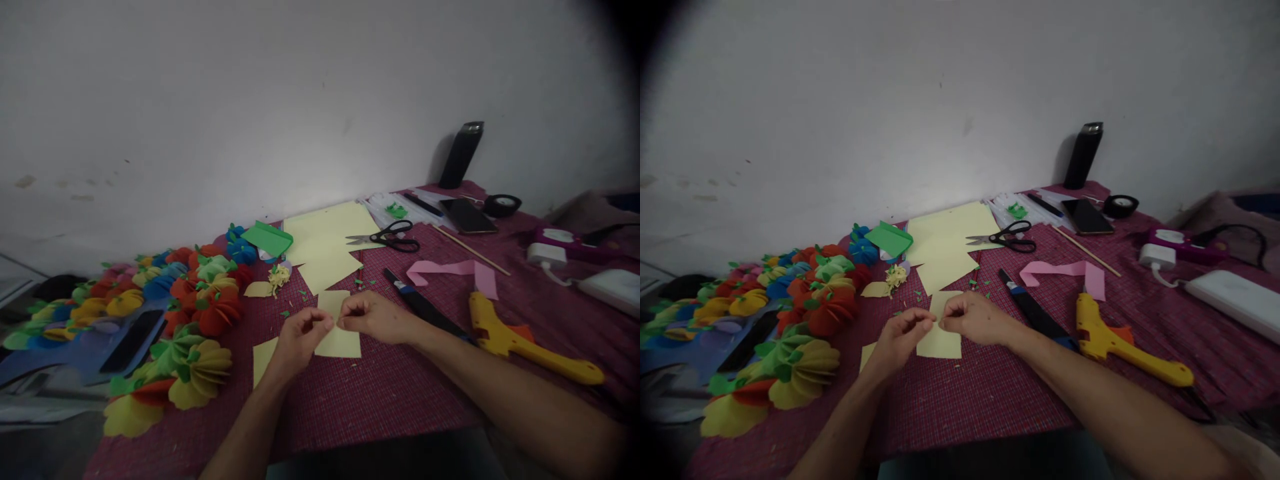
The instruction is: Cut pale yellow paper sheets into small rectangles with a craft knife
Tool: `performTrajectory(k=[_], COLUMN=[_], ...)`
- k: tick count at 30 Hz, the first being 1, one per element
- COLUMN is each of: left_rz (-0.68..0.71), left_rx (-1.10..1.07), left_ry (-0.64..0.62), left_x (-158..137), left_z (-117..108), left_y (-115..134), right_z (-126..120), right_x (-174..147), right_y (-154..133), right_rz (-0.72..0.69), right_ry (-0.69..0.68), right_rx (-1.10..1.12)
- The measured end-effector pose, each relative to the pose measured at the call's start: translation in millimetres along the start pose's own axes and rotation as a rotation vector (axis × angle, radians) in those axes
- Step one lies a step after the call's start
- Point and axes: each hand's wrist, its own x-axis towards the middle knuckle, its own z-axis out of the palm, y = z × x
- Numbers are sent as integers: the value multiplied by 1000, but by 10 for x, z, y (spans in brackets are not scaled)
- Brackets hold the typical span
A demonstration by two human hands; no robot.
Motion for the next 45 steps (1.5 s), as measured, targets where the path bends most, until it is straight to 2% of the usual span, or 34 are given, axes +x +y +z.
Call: performTrajectory(k=[3,9,12,17,20,26,30,36,41,45], left_rz=[-27,-85,-95,-38,-9,-14,-16,-6,-56,-67], left_rx=[12,-56,-57,39,52,51,16,-105,-59,-59], left_ry=[-57,69,99,-18,-42,-66,-4,162,-14,-8], left_x=[-8,0,-3,-19,-28,-21,8,11,-29,-29], left_z=[51,-78,-108,-28,12,33,-39,-98,63,67], left_y=[-33,-20,-14,-28,-27,-15,-23,-3,-19,-63], right_z=[45,-151,-236,-71,36,-5,-95,-160,-39,-33], right_x=[3,-11,-19,-4,4,-21,-38,-35,-10,0], right_y=[7,-50,-90,-73,-32,-43,-76,-103,-60,-24], right_rz=[-3,96,96,1,-5,-40,-18,22,-19,-3], right_ry=[-17,-92,-46,-49,-52,-52,-37,-29,-32,-49], right_rx=[3,162,146,60,38,-8,-32,25,-5,37])
